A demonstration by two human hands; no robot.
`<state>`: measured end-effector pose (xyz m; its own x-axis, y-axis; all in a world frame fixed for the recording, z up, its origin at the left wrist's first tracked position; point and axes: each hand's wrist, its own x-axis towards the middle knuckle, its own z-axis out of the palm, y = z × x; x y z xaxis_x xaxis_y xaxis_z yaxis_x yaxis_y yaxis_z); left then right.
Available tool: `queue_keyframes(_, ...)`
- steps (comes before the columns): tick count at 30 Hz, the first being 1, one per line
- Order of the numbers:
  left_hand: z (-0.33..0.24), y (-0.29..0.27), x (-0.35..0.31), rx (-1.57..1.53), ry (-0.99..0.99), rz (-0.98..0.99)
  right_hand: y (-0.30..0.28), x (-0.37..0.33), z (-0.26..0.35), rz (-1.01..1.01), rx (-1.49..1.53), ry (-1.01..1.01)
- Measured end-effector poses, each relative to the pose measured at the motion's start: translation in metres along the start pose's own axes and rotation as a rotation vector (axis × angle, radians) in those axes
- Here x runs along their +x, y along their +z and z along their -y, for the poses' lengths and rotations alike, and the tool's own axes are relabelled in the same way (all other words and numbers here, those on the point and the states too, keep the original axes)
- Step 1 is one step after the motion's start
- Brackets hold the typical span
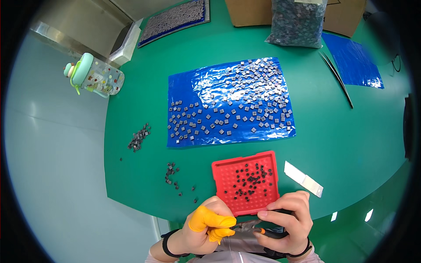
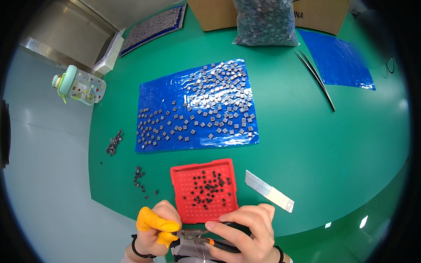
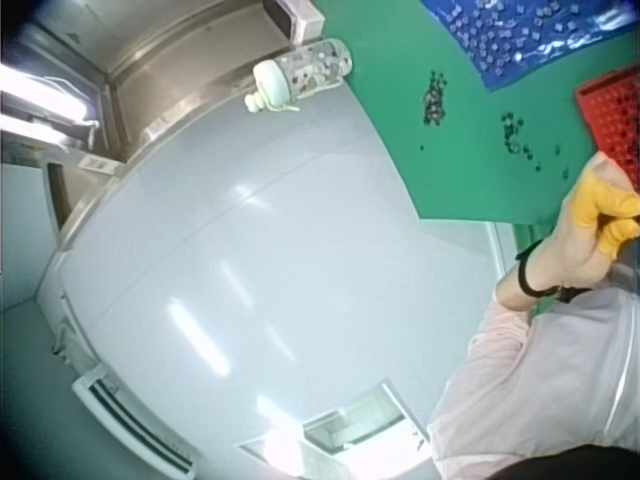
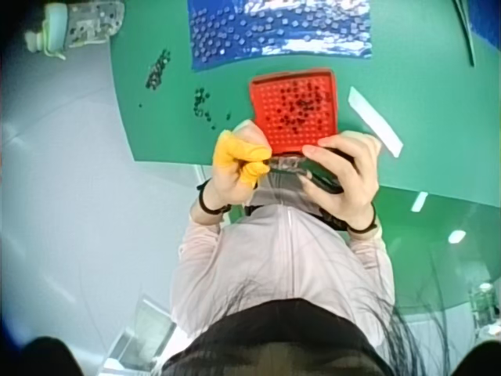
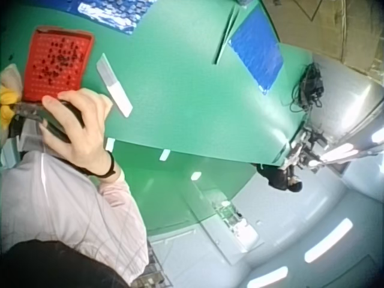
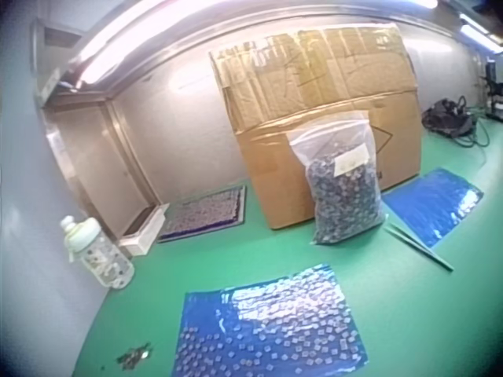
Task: The person uses pliers to pick up small black components from a red tray and places them onto a blue sheet on the table. The person also uses a white strip to clean the pliers and handles a black cloth. The task involves repetitive sorting of small items.
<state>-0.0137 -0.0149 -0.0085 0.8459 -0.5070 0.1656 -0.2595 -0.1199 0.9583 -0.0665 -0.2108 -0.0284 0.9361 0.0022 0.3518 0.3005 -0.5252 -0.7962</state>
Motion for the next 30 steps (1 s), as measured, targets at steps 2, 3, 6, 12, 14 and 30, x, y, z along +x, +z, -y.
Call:
queue_keyframes(2,0.0,-0.001,0.0,0.057,0.023,-0.007,-0.001,0.001,0.0,0.008,0.008,-0.003)
queue_keyframes(3,0.001,-0.003,0.0,0.094,0.039,-0.002,-0.001,0.002,0.0,0.013,0.01,0.0)
queue_keyframes(6,0.001,-0.004,-0.001,0.154,0.055,0.004,-0.001,0.001,-0.003,0.021,0.036,-0.008)
queue_keyframes(12,-0.001,-0.002,0.0,0.214,0.076,-0.005,-0.002,0.001,0.001,0.02,0.027,0.004)
queue_keyframes(14,-0.001,-0.001,0.001,0.199,0.066,-0.004,-0.002,0.001,0.0,0.016,0.028,0.007)
queue_keyframes(30,0.008,-0.003,0.011,-0.135,0.012,0.228,0.017,-0.009,-0.001,-0.163,-0.048,-0.029)
